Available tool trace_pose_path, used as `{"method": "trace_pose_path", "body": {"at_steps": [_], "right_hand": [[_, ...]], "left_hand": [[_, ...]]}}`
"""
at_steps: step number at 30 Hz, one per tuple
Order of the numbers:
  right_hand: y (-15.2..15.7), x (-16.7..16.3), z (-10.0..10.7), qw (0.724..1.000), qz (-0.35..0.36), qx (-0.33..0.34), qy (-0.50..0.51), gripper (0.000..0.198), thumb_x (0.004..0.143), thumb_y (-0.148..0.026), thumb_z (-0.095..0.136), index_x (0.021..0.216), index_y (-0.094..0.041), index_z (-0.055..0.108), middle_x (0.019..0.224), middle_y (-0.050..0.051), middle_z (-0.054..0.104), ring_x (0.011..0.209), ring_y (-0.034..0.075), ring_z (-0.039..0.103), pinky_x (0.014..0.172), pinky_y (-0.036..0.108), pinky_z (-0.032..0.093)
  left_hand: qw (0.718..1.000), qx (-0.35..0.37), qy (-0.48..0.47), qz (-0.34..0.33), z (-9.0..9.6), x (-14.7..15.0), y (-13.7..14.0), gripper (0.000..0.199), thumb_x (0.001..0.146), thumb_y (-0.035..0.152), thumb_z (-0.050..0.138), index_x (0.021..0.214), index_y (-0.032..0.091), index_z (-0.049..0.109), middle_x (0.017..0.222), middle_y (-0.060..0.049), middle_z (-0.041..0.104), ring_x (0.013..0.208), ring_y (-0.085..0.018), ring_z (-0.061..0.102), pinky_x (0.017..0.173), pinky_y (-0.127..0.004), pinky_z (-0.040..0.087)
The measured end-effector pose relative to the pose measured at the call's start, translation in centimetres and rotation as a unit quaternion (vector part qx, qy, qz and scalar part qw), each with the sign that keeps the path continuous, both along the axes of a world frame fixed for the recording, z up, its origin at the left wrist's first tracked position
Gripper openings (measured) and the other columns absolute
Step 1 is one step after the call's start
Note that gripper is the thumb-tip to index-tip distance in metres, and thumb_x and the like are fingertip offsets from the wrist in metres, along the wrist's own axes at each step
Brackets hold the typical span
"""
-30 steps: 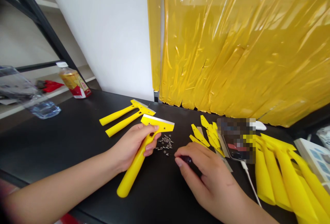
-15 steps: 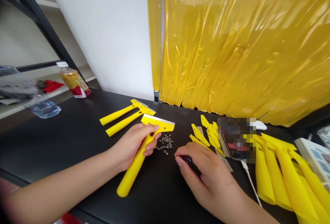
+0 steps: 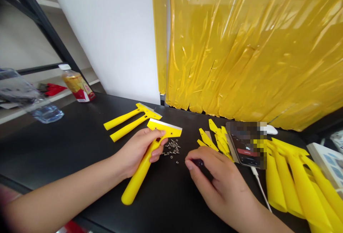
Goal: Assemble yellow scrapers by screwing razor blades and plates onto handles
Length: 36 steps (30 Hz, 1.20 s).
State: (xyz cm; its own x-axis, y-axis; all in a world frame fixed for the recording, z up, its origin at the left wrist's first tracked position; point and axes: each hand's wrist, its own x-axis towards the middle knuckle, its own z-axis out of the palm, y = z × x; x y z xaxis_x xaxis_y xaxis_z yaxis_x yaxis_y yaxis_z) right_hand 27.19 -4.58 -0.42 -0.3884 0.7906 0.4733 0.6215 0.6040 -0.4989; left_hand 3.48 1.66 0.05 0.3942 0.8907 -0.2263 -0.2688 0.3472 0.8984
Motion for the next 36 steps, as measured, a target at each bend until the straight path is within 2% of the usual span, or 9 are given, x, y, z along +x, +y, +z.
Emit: {"method": "trace_pose_path", "body": {"at_steps": [14,19,27,32,36], "right_hand": [[0.2,0.0,-0.5,1.000,0.009,-0.027,0.005,0.013,0.103,-0.023,0.059,0.114,-0.030,0.062,0.100,-0.003,0.073,0.089,0.014,0.072,0.080,0.026,0.055],[0.1,0.0,-0.4,1.000,0.009,-0.021,0.002,0.012,0.103,-0.023,0.059,0.113,-0.028,0.064,0.099,-0.001,0.074,0.087,0.016,0.073,0.077,0.028,0.056],[0.2,0.1,-0.3,1.000,0.020,0.005,-0.005,0.014,0.103,-0.021,0.059,0.115,-0.029,0.062,0.100,-0.002,0.073,0.089,0.014,0.072,0.079,0.027,0.056],[-0.3,0.7,0.4,0.999,-0.015,0.042,0.010,0.014,0.102,-0.022,0.062,0.114,-0.029,0.064,0.097,-0.003,0.073,0.083,0.012,0.072,0.076,0.023,0.055],[-0.9,1.2,0.7,0.993,-0.063,0.069,0.068,0.016,0.102,-0.025,0.063,0.117,-0.030,0.066,0.098,-0.002,0.074,0.082,0.013,0.071,0.075,0.023,0.055]], "left_hand": [[1.000,-0.004,-0.009,-0.003,0.0,0.1,-0.1,0.026,0.091,0.031,0.067,0.072,0.017,0.055,0.063,0.003,0.052,0.046,-0.007,0.043,0.046,-0.022,0.030],[1.000,-0.006,-0.007,-0.002,0.1,0.1,-0.1,0.026,0.091,0.031,0.068,0.072,0.017,0.055,0.062,0.003,0.051,0.046,-0.007,0.042,0.045,-0.022,0.029],[1.000,-0.002,-0.010,-0.013,-0.1,0.2,-0.1,0.025,0.091,0.030,0.067,0.073,0.017,0.055,0.056,0.005,0.048,0.046,-0.007,0.040,0.046,-0.022,0.028],[1.000,-0.001,0.026,-0.005,-0.2,0.1,-0.1,0.029,0.091,0.033,0.068,0.070,0.017,0.056,0.055,0.005,0.047,0.045,-0.007,0.039,0.046,-0.022,0.027],[0.998,-0.002,0.066,-0.011,-0.1,0.2,-0.4,0.031,0.092,0.035,0.068,0.069,0.017,0.057,0.053,0.004,0.046,0.045,-0.007,0.038,0.045,-0.022,0.027]]}}
